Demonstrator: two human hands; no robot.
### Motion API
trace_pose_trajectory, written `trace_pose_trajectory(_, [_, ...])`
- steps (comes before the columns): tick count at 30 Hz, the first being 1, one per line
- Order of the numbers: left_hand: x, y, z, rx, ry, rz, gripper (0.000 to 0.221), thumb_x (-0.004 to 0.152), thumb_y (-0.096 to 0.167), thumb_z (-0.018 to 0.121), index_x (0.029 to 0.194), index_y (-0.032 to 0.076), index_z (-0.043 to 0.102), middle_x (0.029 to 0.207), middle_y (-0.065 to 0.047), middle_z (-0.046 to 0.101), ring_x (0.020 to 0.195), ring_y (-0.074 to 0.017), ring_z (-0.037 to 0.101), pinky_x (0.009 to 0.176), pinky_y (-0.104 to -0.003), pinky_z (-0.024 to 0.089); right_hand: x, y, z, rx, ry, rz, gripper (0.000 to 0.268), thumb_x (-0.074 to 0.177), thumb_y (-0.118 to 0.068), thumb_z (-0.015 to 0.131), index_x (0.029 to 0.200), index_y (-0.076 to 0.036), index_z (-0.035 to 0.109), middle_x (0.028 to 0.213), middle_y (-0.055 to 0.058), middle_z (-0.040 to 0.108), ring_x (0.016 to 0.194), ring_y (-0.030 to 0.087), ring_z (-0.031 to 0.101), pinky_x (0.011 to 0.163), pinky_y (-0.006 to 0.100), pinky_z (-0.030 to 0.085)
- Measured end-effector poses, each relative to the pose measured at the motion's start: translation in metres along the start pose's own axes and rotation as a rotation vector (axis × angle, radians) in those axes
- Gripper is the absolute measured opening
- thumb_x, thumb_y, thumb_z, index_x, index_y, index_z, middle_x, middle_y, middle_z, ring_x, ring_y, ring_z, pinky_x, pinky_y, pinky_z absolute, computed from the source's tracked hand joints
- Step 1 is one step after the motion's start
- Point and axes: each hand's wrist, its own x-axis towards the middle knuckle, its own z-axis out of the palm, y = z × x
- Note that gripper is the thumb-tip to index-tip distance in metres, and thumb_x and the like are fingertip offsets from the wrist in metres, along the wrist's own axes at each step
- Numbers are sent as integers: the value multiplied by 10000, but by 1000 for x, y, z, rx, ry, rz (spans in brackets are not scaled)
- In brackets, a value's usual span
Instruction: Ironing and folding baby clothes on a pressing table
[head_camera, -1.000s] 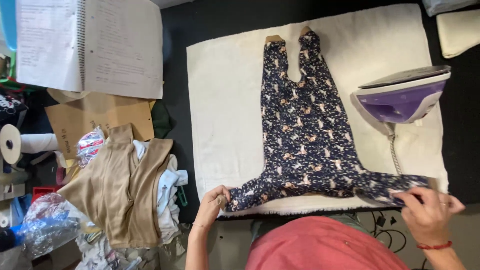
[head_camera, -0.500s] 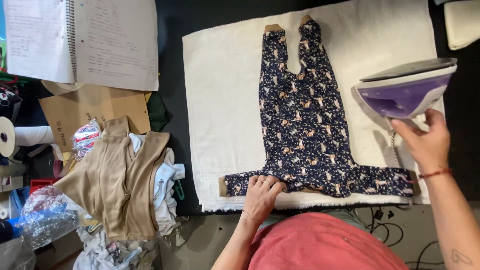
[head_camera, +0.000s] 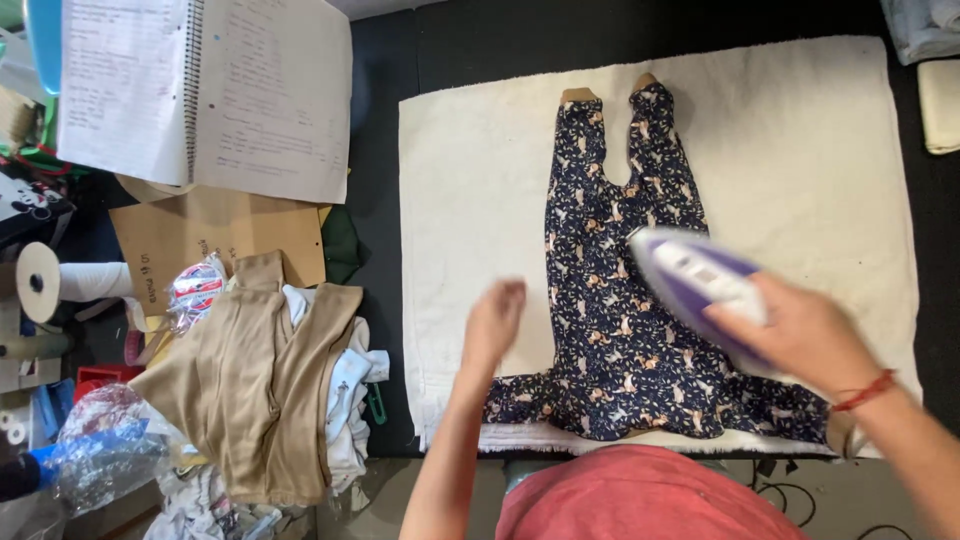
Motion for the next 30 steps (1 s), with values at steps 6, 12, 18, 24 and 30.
trace_pose_trajectory(6, [131,51,3,-313,-3,-173,488,697,396,489,1028,57,606,990,-88,633,913,-184,604,739,-300,450,18,-17,34,-186,-181,-323,335,751,-460,528,952,-193,499,879,-16,639,623,105,663,473,232,606])
trace_pose_trajectory(12, [151,108,-8,-18,84,-187,397,733,441,478,993,149,542,967,-59,628,890,-271,583,711,-385,428,50,-18,-3,-158,-172,57,451,795,-494,394,1067,-139,457,839,72,645,629,166,664,459,257,566])
trace_pose_trajectory(18, [209,47,4,18,334,15,189,812,274,473,885,127,567,879,-115,584,809,-315,551,633,-444,395,67,-26,-20,-109,-219,181,478,806,-494,384,1040,-86,469,813,124,651,627,218,650,483,282,519])
trace_pose_trajectory(24, [191,59,-11,-38,209,-6,177,842,263,438,901,119,521,812,-55,607,708,-253,560,565,-391,386,55,29,38,-382,-460,-398,317,789,-489,477,916,-199,490,761,-56,624,510,23,630,368,121,572])
trace_pose_trajectory(30, [88,52,3,-96,-49,-191,494,766,520,342,997,101,464,961,-103,586,862,-229,565,742,-384,446,86,-20,-19,-376,-314,-171,349,816,-476,402,1015,-198,468,775,-36,635,552,47,654,392,124,586])
